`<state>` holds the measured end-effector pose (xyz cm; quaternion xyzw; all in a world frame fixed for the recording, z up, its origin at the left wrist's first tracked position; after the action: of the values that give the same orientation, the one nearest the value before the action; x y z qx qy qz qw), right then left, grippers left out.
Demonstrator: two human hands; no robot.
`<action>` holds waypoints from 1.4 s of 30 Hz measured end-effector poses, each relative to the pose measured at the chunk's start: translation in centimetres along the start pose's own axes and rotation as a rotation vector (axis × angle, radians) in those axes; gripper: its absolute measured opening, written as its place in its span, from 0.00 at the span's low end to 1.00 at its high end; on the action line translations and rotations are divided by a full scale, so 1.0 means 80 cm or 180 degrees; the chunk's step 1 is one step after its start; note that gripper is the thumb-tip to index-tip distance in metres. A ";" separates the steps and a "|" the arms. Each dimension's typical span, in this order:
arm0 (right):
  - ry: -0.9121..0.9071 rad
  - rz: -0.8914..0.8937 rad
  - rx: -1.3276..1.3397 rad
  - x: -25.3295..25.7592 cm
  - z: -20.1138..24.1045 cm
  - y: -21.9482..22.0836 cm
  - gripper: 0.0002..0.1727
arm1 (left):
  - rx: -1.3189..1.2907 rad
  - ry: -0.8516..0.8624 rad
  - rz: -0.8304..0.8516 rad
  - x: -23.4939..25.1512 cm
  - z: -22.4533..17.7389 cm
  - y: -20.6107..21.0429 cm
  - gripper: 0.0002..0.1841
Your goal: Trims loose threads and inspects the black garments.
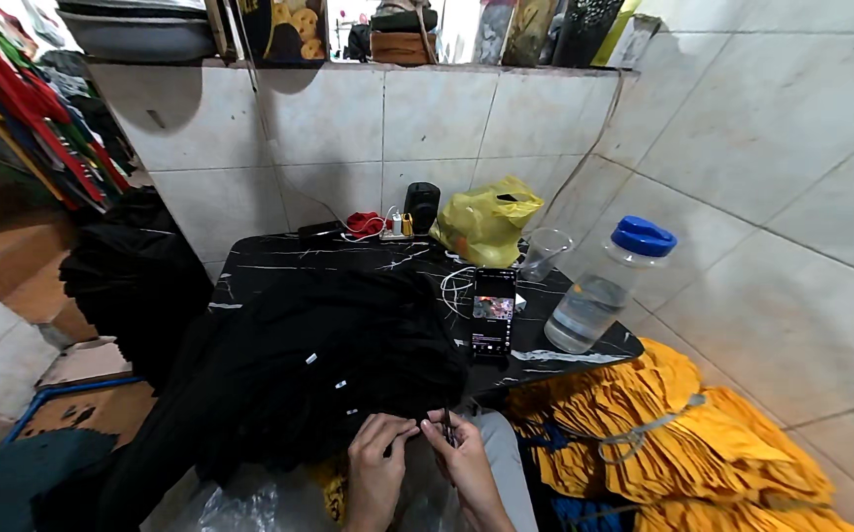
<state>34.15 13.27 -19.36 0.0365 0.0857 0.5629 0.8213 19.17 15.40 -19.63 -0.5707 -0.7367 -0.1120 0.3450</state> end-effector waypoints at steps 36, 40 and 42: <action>0.0376 -0.0299 0.0486 -0.006 -0.002 0.006 0.09 | 0.0299 -0.0095 0.0642 0.014 0.003 -0.014 0.13; 0.0398 -0.0364 0.0309 -0.007 -0.005 0.005 0.10 | 0.0328 0.0095 0.0334 0.003 0.008 0.001 0.07; 0.0424 -0.0355 0.0286 -0.007 -0.008 0.004 0.09 | 0.0384 0.0167 0.0299 0.001 0.008 0.002 0.08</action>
<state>33.53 12.83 -19.89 0.0309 0.1672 0.5131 0.8413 19.08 15.88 -20.13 -0.5797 -0.7052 -0.0660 0.4029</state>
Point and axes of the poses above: each hand's wrist, its own x-axis towards the middle knuckle, its own y-axis out of the palm, z = x × y, the point moved 2 cm from there along x, towards the middle knuckle, and after that the axes turned 8 degrees about -z, right-handed, at the moved point
